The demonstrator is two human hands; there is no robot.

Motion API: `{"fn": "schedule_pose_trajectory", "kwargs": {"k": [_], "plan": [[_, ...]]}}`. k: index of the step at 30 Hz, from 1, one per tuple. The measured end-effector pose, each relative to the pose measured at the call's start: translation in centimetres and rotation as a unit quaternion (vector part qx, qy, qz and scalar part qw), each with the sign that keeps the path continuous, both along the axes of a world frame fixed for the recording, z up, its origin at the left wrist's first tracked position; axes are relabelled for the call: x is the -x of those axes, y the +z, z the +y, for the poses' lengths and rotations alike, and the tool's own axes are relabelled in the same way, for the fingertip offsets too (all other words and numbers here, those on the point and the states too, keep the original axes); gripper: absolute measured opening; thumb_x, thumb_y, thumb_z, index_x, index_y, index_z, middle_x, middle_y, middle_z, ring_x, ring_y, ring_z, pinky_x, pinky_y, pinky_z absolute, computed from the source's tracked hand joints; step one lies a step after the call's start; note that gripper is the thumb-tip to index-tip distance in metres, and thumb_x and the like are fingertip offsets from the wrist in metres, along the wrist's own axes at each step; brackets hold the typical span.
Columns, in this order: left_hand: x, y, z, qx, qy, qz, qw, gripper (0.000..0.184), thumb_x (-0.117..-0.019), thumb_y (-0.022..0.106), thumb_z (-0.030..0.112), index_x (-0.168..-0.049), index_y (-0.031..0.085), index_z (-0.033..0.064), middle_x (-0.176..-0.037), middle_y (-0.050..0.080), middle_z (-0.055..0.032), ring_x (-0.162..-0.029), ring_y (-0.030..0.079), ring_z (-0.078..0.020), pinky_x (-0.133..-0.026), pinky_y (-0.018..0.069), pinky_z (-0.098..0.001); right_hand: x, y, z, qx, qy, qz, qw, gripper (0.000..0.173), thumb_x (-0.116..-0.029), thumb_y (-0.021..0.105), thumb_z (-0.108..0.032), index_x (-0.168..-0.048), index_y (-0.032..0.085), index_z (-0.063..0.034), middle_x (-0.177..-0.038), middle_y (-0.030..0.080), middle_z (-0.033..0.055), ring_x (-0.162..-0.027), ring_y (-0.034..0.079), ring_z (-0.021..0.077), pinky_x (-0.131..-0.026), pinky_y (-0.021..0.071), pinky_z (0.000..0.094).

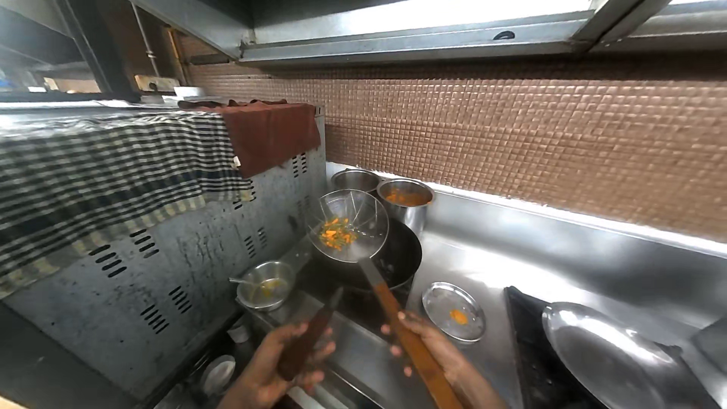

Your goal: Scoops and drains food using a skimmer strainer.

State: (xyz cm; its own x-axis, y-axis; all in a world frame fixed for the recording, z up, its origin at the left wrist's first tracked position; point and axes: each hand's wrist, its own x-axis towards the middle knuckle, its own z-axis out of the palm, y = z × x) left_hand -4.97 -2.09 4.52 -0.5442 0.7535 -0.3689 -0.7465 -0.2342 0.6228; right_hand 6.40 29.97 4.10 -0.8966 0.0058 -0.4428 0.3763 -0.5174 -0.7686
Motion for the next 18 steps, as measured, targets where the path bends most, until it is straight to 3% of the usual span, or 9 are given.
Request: {"fn": "schedule_pose_trajectory", "kwargs": {"k": [3,7,11,14,16,18], "plan": [[-0.1,-0.4,0.1,0.005,0.005,-0.009,1.000,0.047,-0.1042,0.038,0.033,-0.141,0.055,0.0100,-0.137,0.061,-0.0230,-0.113,0.067,-0.0424,-0.081,0.0609,-0.0546,-0.6,-0.4,0.6,0.019,0.007,-0.008,1.000,0.045,-0.1089,0.040,-0.047,-0.141,0.046,-0.0165,-0.115,0.071,0.0182,-0.080,0.073,0.0314,-0.054,0.0594,0.0397],[-0.4,-1.5,-0.2,0.000,0.014,0.000,1.000,0.065,-0.1051,0.025,0.057,-0.142,0.051,0.0093,-0.133,0.061,-0.0265,-0.112,0.066,-0.0447,-0.080,0.0599,-0.0570,-2.2,-1.2,1.6,0.044,0.018,0.012,0.999,0.065,-0.1062,0.023,-0.063,-0.140,0.052,-0.0159,-0.118,0.070,0.0164,-0.084,0.073,0.0310,-0.057,0.0601,0.0414],[-1.6,-2.1,0.3,0.008,-0.001,-0.023,1.000,0.075,-0.1011,0.021,0.068,-0.139,0.056,0.0127,-0.138,0.062,-0.0204,-0.116,0.066,-0.0407,-0.084,0.0595,-0.0559,-5.3,-2.1,2.1,0.089,0.028,0.058,0.994,0.078,-0.1008,0.018,-0.073,-0.133,0.057,-0.0145,-0.126,0.070,0.0154,-0.093,0.075,0.0314,-0.060,0.0625,0.0408],[-1.8,-3.6,0.7,-0.011,-0.026,-0.059,0.998,0.081,-0.0973,0.027,0.074,-0.144,0.052,0.0129,-0.145,0.058,-0.0196,-0.117,0.066,-0.0397,-0.082,0.0606,-0.0533,-7.2,-3.6,2.5,0.149,0.025,0.076,0.986,0.088,-0.0910,0.028,-0.085,-0.137,0.059,-0.0166,-0.133,0.067,0.0171,-0.101,0.074,0.0353,-0.062,0.0633,0.0439],[-1.6,-4.5,1.2,-0.034,-0.037,-0.083,0.995,0.082,-0.0945,0.033,0.077,-0.144,0.054,0.0139,-0.145,0.058,-0.0196,-0.119,0.066,-0.0398,-0.080,0.0610,-0.0522,-8.2,-4.5,3.1,0.168,0.034,0.097,0.980,0.086,-0.0890,0.039,-0.084,-0.142,0.057,-0.0181,-0.138,0.063,0.0173,-0.104,0.073,0.0350,-0.064,0.0630,0.0429],[-1.5,-5.3,1.4,-0.073,-0.048,-0.107,0.990,0.083,-0.0918,0.040,0.078,-0.144,0.054,0.0149,-0.146,0.057,-0.0210,-0.120,0.065,-0.0413,-0.080,0.0613,-0.0523,-8.9,-5.0,3.3,0.183,0.031,0.103,0.977,0.088,-0.0867,0.043,-0.085,-0.144,0.057,-0.0190,-0.141,0.062,0.0181,-0.107,0.072,0.0365,-0.065,0.0632,0.0443]]}}
